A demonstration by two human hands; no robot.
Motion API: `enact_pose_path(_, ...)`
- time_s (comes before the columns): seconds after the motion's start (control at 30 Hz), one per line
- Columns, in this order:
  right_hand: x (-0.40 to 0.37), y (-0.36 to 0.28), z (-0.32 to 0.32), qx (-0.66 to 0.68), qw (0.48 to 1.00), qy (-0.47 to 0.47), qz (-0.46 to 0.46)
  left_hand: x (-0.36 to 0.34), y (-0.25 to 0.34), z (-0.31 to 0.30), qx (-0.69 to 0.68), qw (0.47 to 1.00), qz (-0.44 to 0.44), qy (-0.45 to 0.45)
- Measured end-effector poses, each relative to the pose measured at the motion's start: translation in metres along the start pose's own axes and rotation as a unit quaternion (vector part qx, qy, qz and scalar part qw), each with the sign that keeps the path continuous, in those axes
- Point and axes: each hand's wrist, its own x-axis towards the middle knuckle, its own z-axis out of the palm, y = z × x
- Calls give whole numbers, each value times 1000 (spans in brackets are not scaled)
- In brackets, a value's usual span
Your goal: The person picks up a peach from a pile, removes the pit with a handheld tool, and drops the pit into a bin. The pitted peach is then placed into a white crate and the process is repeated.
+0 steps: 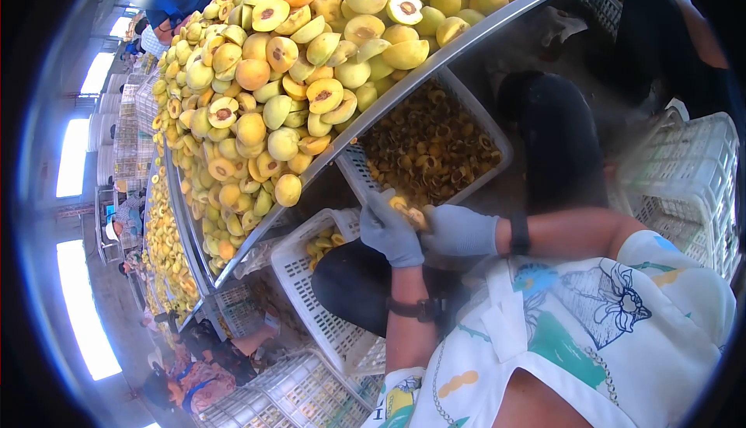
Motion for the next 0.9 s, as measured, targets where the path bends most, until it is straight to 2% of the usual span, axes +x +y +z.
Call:
enact_pose_path(0.1,-1,-5,-5,-6,1000,-11,23,5,-18,-2,107,986,125,3)
enact_pose_path(0.2,-5,-9,-10,-31,999,-12,22,3,-7,0,89,993,83,3)
enact_pose_path(0.3,-8,-6,-11,-54,998,-35,8,6,-15,1,-132,986,-106,7)
enact_pose_path(0.43,-5,-3,-9,-9,999,-47,16,12,-27,-3,-148,983,-104,-36)
enact_pose_path(0.5,-5,-4,-14,84,995,-47,21,16,-25,-5,-167,977,-116,-64)
enact_pose_path(0.6,-1,-5,-13,141,990,-12,18,10,-20,3,-260,957,-132,1)
enact_pose_path(0.63,0,-6,-13,147,989,7,16,7,-19,6,-234,964,-126,9)
enact_pose_path(0.7,-1,-10,-17,218,972,-53,72,5,-20,9,-178,977,-116,25)
enact_pose_path(0.8,1,-4,-23,308,931,-162,112,16,-45,-5,-241,941,-235,-38)
enact_pose_path(0.83,2,-1,-24,335,914,-199,116,16,-41,-5,-250,935,-249,-37)
enact_pose_path(0.9,1,-1,-22,330,920,-184,106,16,-31,-4,-269,922,-277,-36)
